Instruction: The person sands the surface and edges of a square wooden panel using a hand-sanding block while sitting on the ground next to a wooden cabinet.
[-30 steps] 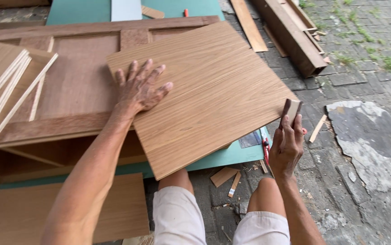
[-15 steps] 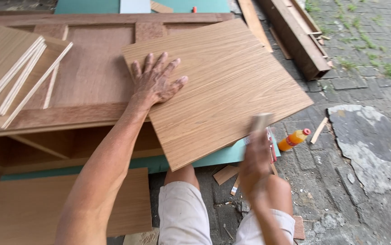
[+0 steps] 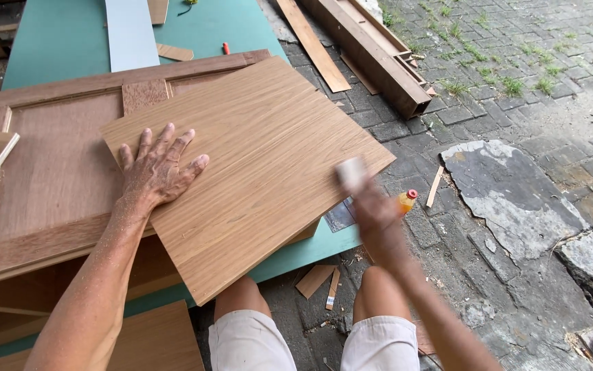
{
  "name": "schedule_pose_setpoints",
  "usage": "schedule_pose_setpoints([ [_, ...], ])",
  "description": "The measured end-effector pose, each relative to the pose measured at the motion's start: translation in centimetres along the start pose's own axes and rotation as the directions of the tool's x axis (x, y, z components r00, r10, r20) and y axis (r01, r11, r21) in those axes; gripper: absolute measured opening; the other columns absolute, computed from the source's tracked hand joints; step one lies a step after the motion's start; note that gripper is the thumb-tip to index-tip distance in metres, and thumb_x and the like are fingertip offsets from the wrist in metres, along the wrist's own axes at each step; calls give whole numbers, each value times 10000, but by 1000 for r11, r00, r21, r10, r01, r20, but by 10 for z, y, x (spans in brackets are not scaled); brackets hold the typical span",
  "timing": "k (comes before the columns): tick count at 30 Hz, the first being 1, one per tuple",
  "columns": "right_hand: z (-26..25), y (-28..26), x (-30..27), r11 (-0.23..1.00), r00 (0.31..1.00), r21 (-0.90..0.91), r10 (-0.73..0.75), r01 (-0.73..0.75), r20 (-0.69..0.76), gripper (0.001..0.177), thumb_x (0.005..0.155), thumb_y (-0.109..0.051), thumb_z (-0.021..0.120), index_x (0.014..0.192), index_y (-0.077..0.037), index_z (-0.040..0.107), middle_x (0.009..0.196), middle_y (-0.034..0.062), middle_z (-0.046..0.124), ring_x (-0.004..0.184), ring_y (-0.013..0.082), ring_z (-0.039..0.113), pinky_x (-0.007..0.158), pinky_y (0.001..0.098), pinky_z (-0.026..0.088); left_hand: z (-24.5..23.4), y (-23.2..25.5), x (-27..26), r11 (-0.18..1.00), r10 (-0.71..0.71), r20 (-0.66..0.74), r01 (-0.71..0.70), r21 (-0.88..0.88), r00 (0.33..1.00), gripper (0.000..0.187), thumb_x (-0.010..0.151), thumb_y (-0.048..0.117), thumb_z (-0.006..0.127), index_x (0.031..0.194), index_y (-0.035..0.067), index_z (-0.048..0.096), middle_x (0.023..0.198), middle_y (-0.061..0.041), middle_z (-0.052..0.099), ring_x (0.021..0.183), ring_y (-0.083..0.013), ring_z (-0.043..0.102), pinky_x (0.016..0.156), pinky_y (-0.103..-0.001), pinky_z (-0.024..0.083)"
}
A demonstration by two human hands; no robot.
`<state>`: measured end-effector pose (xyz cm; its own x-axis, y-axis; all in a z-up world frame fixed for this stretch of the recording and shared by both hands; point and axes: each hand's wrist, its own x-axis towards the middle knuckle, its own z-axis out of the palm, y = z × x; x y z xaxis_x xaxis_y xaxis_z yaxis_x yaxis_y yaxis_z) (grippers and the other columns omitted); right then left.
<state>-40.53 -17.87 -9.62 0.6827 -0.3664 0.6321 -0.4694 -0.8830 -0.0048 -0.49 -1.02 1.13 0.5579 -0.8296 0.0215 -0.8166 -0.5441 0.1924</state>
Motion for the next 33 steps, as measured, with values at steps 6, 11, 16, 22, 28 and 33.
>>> schedule_pose_setpoints([
  [6,-71,-105,14,934,943,303,-257,187,211,409,903,-88,621,1301,-178,645,1430,274,481,920,407,574,601,394,476,1,3,-1,999,-16,45,14,40,999,702,980,759,318,1593,418,327,1724,-5,245,1579,-372,184,1221,-708,124],
  [11,-44,108,39,954,990,-293,-29,69,138,198,996,-105,614,1127,-142,758,1188,123,730,1046,326,694,650,265,596,9,-4,1,998,-6,13,5,57,1000,707,984,765,312,1595,411,346,1720,-10,260,1572,-376,210,1219,-706,141],
  [16,-69,80,-40,650,832,551,529,-523,166,416,1053,-203,568,1449,-78,583,1501,363,455,1079,552,626,807,555,577,48,-4,-9,993,112,-155,-104,60,982,676,1095,644,277,1542,196,515,1593,-126,488,1480,-384,419,1167,-661,301],
  [22,9,-41,-200,-385,398,658,566,-647,722,625,985,-254,552,1573,-77,434,878,237,690,687,291,620,540,386,516,55,136,-178,908,398,-147,-366,204,906,916,1004,748,321,1601,54,284,1670,-161,271,1537,-351,238,1214,-551,185],
  [28,32,-61,-214,-400,470,631,433,-665,770,526,950,-56,578,1475,-85,559,1218,209,694,798,278,704,487,318,565,88,188,-211,929,320,-420,-195,314,849,1184,740,629,853,1611,50,297,1679,-137,319,1553,-324,306,1261,-544,198],
  [33,13,-58,-198,-424,426,638,494,-643,758,492,977,-169,591,1457,-62,599,1014,155,664,776,250,663,496,299,488,94,210,-212,931,350,-401,-267,250,846,1116,772,595,854,1604,77,320,1684,-164,283,1563,-349,262,1256,-594,156],
])
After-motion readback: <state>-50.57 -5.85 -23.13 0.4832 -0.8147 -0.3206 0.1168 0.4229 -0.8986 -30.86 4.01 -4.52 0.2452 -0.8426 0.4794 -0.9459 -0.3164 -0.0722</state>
